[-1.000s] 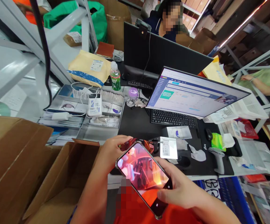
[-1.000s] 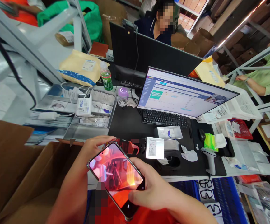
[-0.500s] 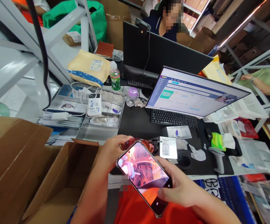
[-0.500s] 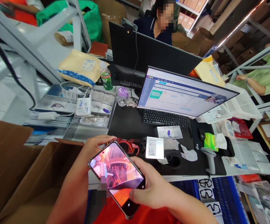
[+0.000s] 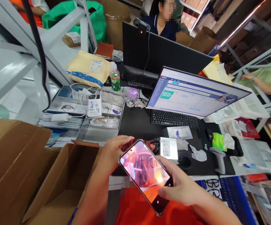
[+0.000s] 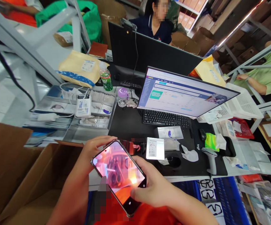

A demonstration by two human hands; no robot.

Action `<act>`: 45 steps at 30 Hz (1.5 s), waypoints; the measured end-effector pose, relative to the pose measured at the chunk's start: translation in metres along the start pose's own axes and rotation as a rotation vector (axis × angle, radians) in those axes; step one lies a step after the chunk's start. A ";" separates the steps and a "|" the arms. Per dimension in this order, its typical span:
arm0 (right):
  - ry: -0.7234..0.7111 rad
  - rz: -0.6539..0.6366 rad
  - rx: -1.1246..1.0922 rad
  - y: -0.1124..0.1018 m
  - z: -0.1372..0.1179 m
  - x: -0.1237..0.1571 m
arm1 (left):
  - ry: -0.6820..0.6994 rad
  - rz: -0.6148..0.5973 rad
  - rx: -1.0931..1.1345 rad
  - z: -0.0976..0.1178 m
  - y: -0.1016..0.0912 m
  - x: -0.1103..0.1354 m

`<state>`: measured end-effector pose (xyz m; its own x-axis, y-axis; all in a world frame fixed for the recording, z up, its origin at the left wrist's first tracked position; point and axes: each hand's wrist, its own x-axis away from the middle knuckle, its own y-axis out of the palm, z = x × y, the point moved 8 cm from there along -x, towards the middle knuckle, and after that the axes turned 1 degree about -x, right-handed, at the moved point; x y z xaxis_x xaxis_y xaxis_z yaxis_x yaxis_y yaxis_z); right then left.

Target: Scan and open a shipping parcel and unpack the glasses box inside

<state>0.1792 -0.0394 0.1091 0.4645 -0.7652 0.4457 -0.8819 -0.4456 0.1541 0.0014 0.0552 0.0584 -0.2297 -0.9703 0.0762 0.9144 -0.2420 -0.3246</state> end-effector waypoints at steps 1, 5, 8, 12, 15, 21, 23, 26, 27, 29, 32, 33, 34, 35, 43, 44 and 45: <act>0.000 0.003 0.000 0.000 -0.001 0.000 | 0.009 0.009 -0.002 0.000 -0.001 0.000; 0.002 0.003 0.003 0.001 -0.004 0.002 | 0.052 0.029 -0.026 0.000 -0.002 0.002; 0.009 -0.001 0.003 0.002 -0.004 0.002 | 0.085 0.028 -0.031 -0.001 -0.002 0.003; -0.011 0.005 0.018 0.001 -0.004 0.001 | 0.141 0.034 -0.028 0.002 -0.003 0.004; -0.013 0.007 0.030 0.000 -0.003 0.002 | 0.168 0.033 -0.038 0.003 -0.004 0.005; -0.017 0.006 0.030 0.000 -0.005 0.002 | 0.234 0.049 -0.041 -0.001 -0.002 0.007; -0.018 0.001 0.027 0.001 -0.005 0.002 | 0.272 0.077 -0.041 -0.003 -0.001 0.008; -0.017 0.006 0.038 0.001 -0.006 0.001 | 0.302 0.091 -0.043 -0.001 -0.001 0.008; -0.019 0.011 0.042 0.000 -0.007 0.001 | 0.303 0.086 -0.044 0.001 -0.001 0.008; -0.019 0.023 0.052 -0.001 -0.007 0.001 | 0.297 0.070 -0.048 0.005 -0.002 0.007; -0.019 0.029 0.062 -0.002 -0.006 0.002 | 0.299 0.063 -0.051 0.010 -0.004 0.006; -0.021 0.028 0.062 -0.002 -0.006 0.002 | 0.304 0.067 -0.053 0.010 -0.004 0.006; -0.023 0.026 0.060 -0.002 -0.005 0.002 | 0.311 0.073 -0.055 0.010 -0.004 0.006; -0.025 0.023 0.060 -0.002 -0.005 0.002 | 0.322 0.081 -0.058 0.009 -0.004 0.006; -0.026 -0.003 0.026 0.001 0.000 0.003 | 0.352 0.103 -0.085 0.002 -0.004 0.005; -0.018 -0.004 0.022 0.001 0.001 0.003 | 0.336 0.106 -0.083 0.001 -0.004 0.004; -0.010 -0.003 0.019 0.001 0.001 0.004 | 0.319 0.110 -0.079 0.000 -0.004 0.003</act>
<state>0.1801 -0.0434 0.1097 0.4678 -0.7688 0.4361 -0.8789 -0.4564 0.1383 -0.0035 0.0533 0.0598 -0.2358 -0.9369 -0.2580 0.9136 -0.1232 -0.3876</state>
